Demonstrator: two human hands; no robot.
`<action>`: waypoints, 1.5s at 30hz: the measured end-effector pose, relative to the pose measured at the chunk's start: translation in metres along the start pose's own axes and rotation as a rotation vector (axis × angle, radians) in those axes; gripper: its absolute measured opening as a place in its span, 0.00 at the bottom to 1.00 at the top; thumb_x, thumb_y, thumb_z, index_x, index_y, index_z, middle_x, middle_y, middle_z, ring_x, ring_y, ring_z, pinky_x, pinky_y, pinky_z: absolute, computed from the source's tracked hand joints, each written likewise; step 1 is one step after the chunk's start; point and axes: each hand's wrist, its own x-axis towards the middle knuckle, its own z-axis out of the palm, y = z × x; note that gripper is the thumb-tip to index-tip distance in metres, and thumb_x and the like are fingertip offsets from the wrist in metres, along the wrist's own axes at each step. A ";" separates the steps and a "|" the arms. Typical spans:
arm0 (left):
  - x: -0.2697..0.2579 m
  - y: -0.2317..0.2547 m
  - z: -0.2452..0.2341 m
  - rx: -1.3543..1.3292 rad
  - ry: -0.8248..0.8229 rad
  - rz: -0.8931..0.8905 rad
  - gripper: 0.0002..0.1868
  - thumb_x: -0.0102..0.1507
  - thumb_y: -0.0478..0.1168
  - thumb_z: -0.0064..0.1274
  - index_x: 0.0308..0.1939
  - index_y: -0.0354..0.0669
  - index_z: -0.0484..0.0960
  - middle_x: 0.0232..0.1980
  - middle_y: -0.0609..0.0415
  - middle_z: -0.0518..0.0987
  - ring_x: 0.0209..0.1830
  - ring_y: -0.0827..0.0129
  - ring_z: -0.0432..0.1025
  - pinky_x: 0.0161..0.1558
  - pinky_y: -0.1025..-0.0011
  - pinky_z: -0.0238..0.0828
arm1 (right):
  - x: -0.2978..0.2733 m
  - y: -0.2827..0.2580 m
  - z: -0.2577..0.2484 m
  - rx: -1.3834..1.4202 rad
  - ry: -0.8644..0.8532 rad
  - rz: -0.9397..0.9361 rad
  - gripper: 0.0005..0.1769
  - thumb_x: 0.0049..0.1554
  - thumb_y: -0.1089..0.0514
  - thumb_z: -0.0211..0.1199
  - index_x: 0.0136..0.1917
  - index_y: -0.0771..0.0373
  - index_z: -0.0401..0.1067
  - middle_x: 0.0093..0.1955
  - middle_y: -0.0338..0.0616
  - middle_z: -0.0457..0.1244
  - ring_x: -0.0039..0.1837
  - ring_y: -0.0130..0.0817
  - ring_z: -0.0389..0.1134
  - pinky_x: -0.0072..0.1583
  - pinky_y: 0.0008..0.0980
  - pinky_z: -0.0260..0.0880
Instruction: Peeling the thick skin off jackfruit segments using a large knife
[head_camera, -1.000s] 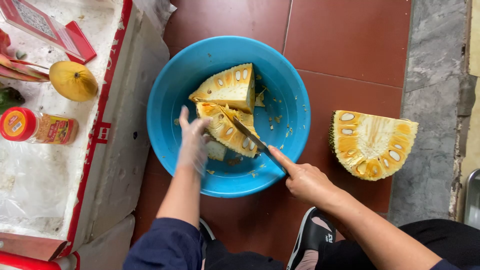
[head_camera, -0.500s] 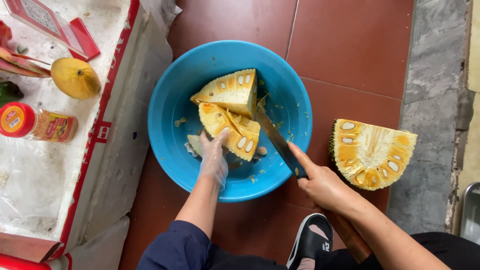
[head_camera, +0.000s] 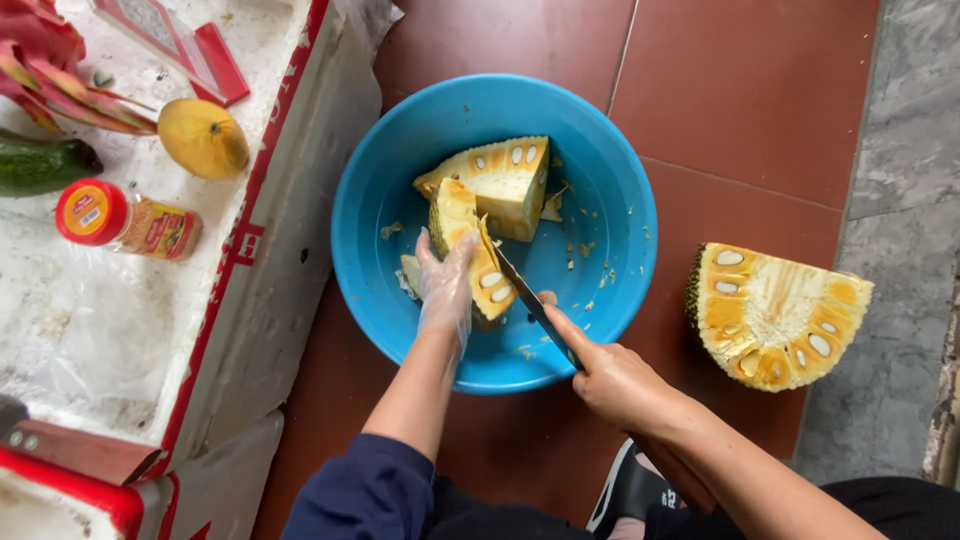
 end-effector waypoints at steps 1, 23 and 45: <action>0.009 0.004 0.001 0.037 0.052 0.003 0.52 0.61 0.55 0.54 0.84 0.63 0.42 0.61 0.39 0.78 0.39 0.58 0.79 0.42 0.62 0.82 | 0.011 0.003 0.004 0.005 0.017 -0.026 0.53 0.59 0.61 0.44 0.87 0.21 0.29 0.53 0.59 0.67 0.49 0.53 0.66 0.52 0.43 0.62; 0.023 -0.012 -0.002 0.050 0.101 0.010 0.47 0.63 0.57 0.47 0.84 0.65 0.45 0.68 0.37 0.71 0.52 0.49 0.76 0.51 0.52 0.78 | 0.004 0.009 0.014 -0.163 0.087 -0.006 0.53 0.57 0.56 0.41 0.84 0.10 0.26 0.51 0.60 0.66 0.56 0.65 0.66 0.57 0.52 0.64; -0.012 0.005 0.026 0.295 0.179 0.071 0.38 0.66 0.67 0.40 0.80 0.71 0.56 0.75 0.38 0.68 0.70 0.37 0.69 0.71 0.48 0.66 | -0.007 -0.006 0.009 -0.151 0.108 -0.121 0.51 0.61 0.60 0.43 0.86 0.24 0.27 0.59 0.63 0.68 0.65 0.68 0.68 0.66 0.59 0.68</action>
